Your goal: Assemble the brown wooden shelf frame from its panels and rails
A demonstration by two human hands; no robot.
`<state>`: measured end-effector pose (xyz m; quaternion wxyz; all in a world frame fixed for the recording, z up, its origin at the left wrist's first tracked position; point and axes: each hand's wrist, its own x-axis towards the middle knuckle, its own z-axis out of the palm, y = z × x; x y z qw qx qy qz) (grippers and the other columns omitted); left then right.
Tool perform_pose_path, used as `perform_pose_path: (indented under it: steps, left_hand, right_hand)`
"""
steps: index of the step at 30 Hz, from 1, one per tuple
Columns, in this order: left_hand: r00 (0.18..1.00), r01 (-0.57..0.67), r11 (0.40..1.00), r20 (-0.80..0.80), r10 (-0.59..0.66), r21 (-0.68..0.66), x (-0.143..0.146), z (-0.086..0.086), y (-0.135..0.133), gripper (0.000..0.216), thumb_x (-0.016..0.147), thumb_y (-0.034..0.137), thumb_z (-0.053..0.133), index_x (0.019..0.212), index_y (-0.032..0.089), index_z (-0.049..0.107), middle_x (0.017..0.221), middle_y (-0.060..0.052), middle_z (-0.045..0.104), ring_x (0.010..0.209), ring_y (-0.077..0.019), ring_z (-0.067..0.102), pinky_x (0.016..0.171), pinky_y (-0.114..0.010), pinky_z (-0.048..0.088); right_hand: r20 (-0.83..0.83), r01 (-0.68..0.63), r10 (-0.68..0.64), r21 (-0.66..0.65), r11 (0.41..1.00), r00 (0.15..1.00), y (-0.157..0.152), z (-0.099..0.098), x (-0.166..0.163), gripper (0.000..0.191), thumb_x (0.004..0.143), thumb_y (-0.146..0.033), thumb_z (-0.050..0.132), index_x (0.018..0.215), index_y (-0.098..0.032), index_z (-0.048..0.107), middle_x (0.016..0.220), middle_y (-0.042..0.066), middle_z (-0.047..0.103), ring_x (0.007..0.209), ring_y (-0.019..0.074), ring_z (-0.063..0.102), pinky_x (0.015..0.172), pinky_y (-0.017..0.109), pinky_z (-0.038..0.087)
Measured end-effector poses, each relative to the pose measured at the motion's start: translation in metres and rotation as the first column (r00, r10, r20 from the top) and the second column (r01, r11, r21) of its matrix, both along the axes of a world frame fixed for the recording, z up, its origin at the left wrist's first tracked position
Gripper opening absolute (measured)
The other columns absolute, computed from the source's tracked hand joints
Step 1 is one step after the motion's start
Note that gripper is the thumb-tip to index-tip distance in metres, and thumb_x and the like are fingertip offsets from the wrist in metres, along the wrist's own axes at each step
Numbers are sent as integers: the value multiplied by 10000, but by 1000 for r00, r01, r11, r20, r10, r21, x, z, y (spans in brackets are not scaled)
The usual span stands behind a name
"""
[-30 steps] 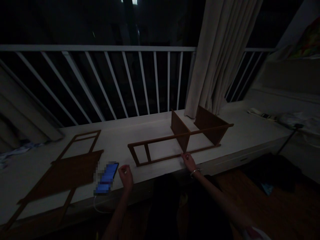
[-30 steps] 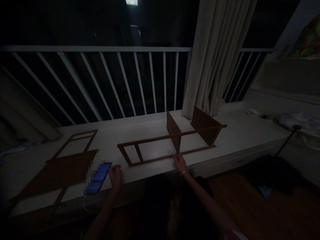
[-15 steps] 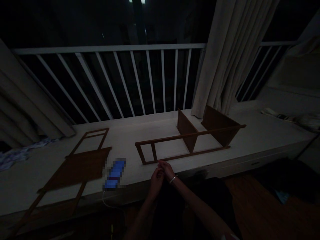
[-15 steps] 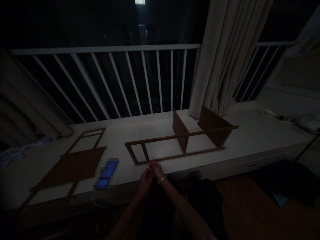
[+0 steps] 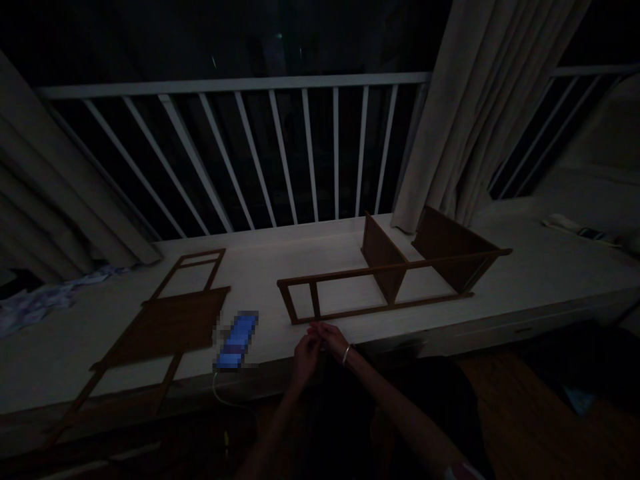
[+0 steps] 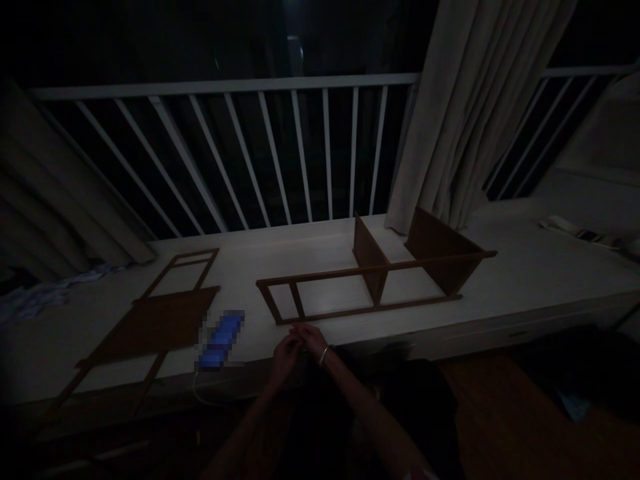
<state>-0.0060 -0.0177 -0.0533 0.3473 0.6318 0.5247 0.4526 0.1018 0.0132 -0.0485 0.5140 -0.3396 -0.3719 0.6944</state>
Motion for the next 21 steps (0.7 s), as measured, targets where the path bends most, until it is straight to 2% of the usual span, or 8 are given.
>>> perform_pose_path:
  steps: [4,9,14,16,18,21]
  left_hand:
    - [1000,18,1000,-5,-18,-19,-1,-2,4,169,747,276,437,771,161,558,781,-45,563,762,-156,521,730,-299,401]
    - [995,88,995,-53,-85,41,3,-3,5,165,732,247,464,855,168,539,864,-38,550,810,-144,505,757,-292,399]
    - [990,97,992,-109,-88,80,3,0,7,134,743,256,454,780,171,550,848,-34,550,834,-148,504,783,-300,395]
    - [989,89,993,-127,-79,75,-2,1,8,148,749,267,443,774,173,556,830,-32,552,821,-147,513,774,-300,402]
    - [985,72,996,-161,-62,52,-9,4,9,168,756,271,425,784,173,557,808,-31,552,784,-144,523,743,-296,415]
    - [968,75,997,-242,-66,29,-23,10,11,188,763,280,407,789,171,558,790,-32,550,749,-142,524,710,-290,420]
  right_hand:
    - [-22,36,-36,-22,999,999,5,-6,0,452,596,-502,612,904,-171,614,907,87,641,842,193,586,798,368,410]
    - [-103,21,-26,-51,998,994,4,-5,1,480,635,-490,585,978,-154,581,1003,115,610,924,208,563,827,381,401]
    - [-101,30,-33,-30,999,994,0,-5,0,460,655,-484,557,941,-125,584,979,124,617,901,203,575,858,378,387]
    - [-43,63,-63,-3,998,997,2,-7,-1,435,666,-466,545,948,-136,571,974,114,617,888,196,577,845,374,400]
    - [77,145,-149,60,988,986,3,-9,0,399,669,-415,551,977,-161,546,970,93,614,888,182,569,832,359,411]
    - [289,224,-293,250,942,911,2,-12,2,339,695,-312,524,1013,-195,519,1004,63,587,916,156,542,839,330,407]
